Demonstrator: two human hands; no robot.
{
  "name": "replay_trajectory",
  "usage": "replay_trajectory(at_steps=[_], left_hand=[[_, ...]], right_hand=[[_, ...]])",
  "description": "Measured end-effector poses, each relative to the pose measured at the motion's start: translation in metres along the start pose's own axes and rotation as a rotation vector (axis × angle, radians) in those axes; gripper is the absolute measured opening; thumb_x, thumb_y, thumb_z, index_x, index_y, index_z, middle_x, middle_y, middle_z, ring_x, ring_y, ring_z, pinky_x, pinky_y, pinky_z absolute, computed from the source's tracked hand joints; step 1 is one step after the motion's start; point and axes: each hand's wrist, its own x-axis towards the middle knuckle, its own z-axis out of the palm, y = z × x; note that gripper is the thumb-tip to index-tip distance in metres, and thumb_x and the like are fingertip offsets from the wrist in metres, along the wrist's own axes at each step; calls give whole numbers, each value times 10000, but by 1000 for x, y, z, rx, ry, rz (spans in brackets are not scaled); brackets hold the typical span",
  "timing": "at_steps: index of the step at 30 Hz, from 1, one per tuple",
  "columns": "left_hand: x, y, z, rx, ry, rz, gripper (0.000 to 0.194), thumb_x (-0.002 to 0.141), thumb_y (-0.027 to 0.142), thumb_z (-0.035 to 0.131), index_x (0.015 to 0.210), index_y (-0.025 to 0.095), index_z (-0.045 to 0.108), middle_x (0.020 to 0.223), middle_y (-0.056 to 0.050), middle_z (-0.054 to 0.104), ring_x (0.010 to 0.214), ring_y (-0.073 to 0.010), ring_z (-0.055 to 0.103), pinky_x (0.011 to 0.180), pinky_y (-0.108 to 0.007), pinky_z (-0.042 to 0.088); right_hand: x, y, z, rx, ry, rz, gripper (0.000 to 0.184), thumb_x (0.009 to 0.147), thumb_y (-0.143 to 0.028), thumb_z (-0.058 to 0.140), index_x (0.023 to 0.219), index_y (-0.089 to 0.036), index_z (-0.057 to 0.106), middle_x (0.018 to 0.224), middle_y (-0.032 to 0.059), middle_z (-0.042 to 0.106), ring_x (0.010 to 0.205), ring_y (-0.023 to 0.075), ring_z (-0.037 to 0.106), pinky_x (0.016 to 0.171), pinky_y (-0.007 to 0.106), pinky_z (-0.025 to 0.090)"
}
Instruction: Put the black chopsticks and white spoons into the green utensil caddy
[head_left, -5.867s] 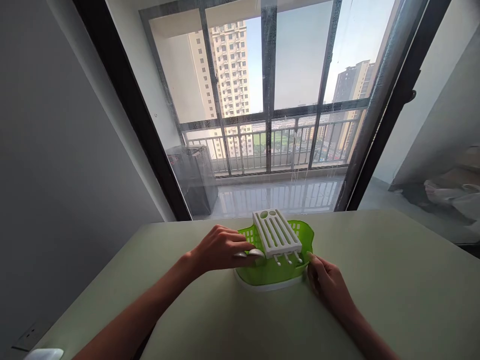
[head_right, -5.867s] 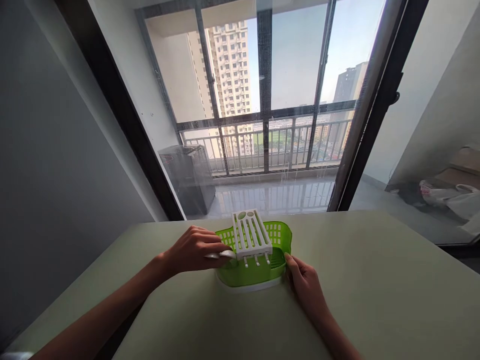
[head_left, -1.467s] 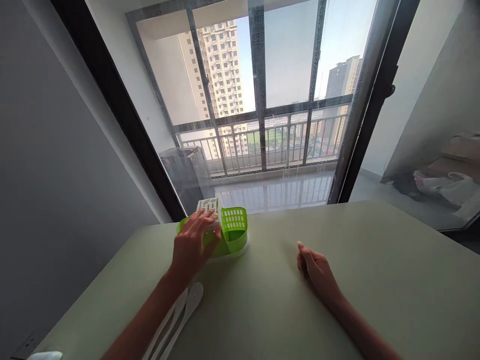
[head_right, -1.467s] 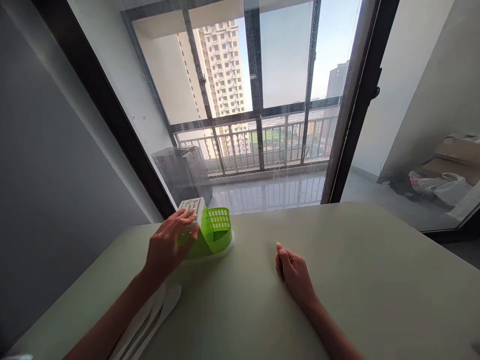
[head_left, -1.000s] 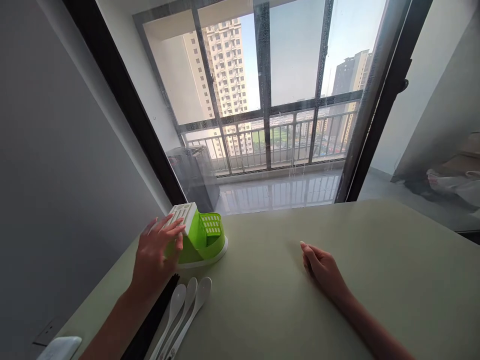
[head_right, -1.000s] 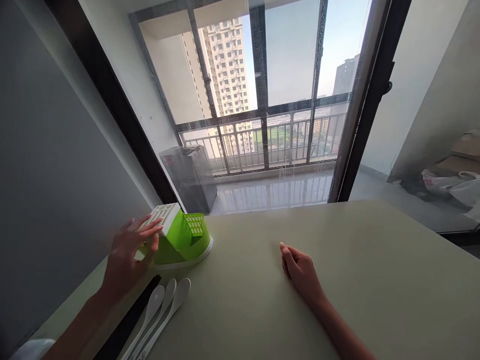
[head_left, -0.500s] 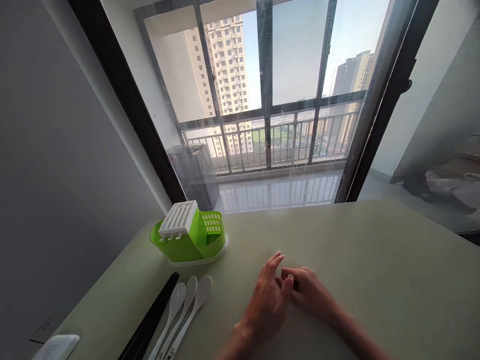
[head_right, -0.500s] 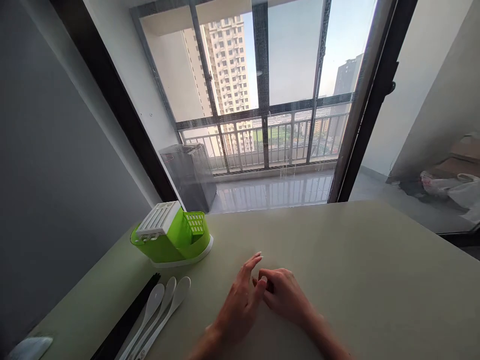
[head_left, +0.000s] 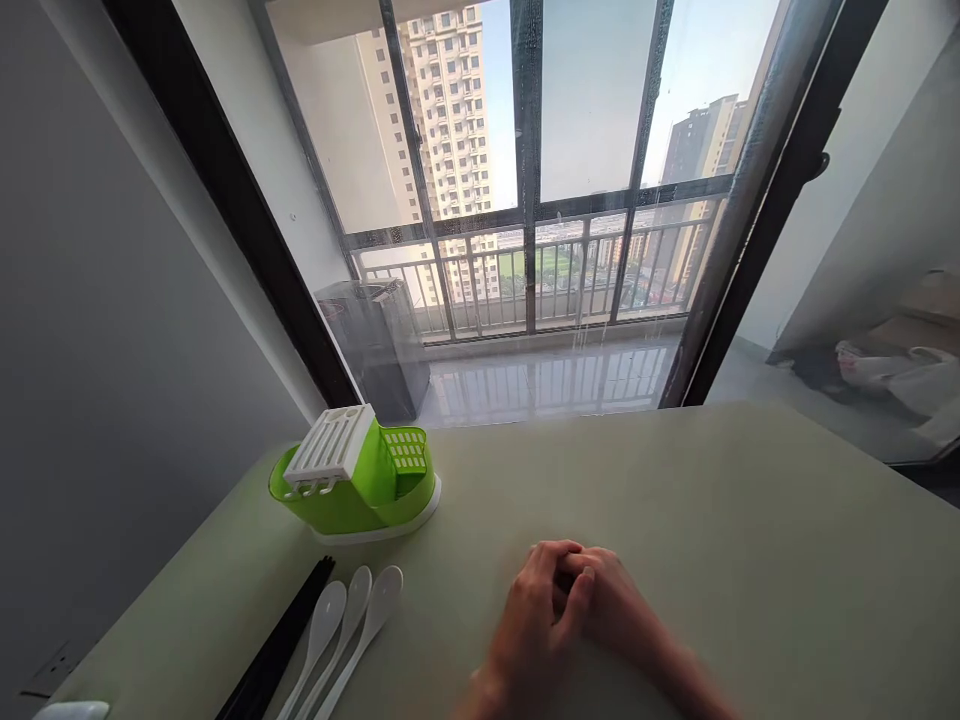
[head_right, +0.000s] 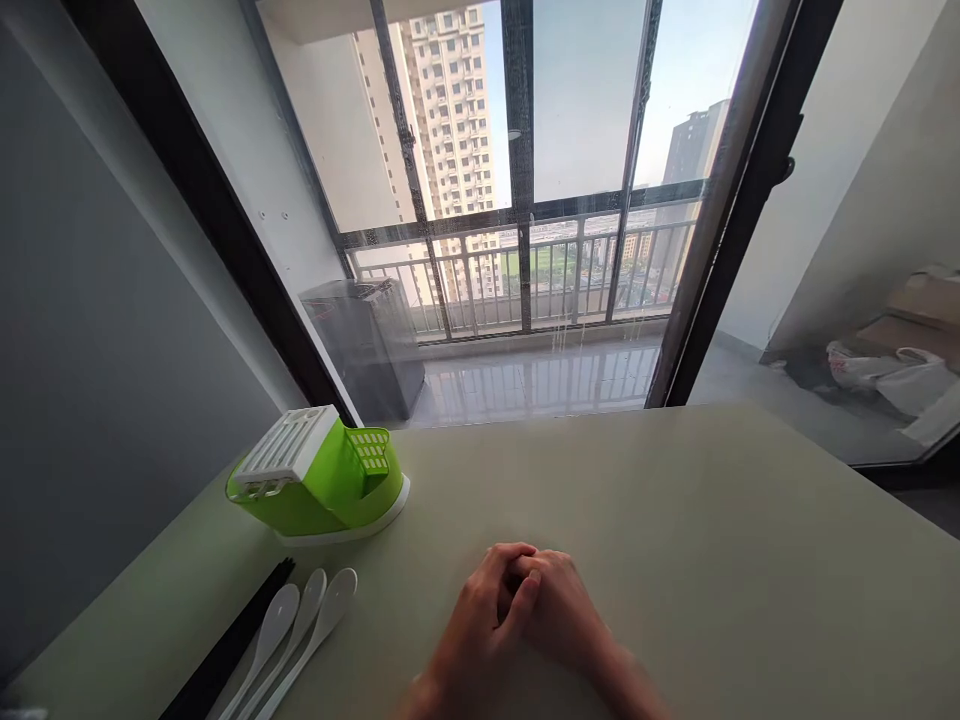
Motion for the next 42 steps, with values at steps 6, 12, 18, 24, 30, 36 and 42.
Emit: replay_trajectory(at_steps=[6,12,18,24,30,36,42], left_hand=[[0,2,-1,2,-5,-2,272,1051,389,538,1252,236,639,1226,-94,749,1136,-252,703,1026,-401,567],[-4,4,-4,-20,0,-24,274,1050,402,538,1247,243,642,1199,-83,750,1099,-240,712,998,-379,578],[-5,3,-6,-12,-15,-43,269,1036,408,555,1249,268,640,1181,-74,761,1074,-244,724,973,-366,586],[-7,-1,-4,-8,-13,-25,296,1030,432,542,1246,254,639,1188,-89,756,1095,-249,721,994,-366,577],[-7,-10,-1,3,-3,6,301,1029,455,541,1239,258,631,1166,-83,764,1070,-247,727,967,-350,577],[-10,-24,6,13,6,31,325,1017,462,550,1259,258,623,1167,-88,757,1075,-245,725,959,-340,569],[-11,-28,8,13,23,33,334,1016,478,547,1258,262,623,1165,-84,752,1062,-246,721,943,-339,566]], right_hand=[[0,1,2,-33,-9,0,296,809,-288,568,532,-212,496,522,-9,567,512,117,337,537,292,262],[-3,-4,6,-57,-2,-5,295,822,-291,561,551,-208,478,531,-7,569,508,113,346,536,291,250],[-5,-7,8,-82,19,-39,291,787,-262,567,530,-207,442,500,-17,531,482,108,321,503,294,222],[-6,-1,12,-147,10,-110,337,844,-307,585,539,-207,481,498,-14,582,449,100,360,489,294,239],[-8,12,24,-213,1,-121,316,826,-287,627,541,-213,512,519,-4,639,433,110,464,490,306,264],[-9,23,29,-260,-20,-103,324,875,-305,624,567,-232,555,537,-1,676,441,138,564,487,308,291],[-8,21,27,-258,8,-126,295,811,-259,650,537,-226,549,515,-9,673,422,133,565,482,310,292]])
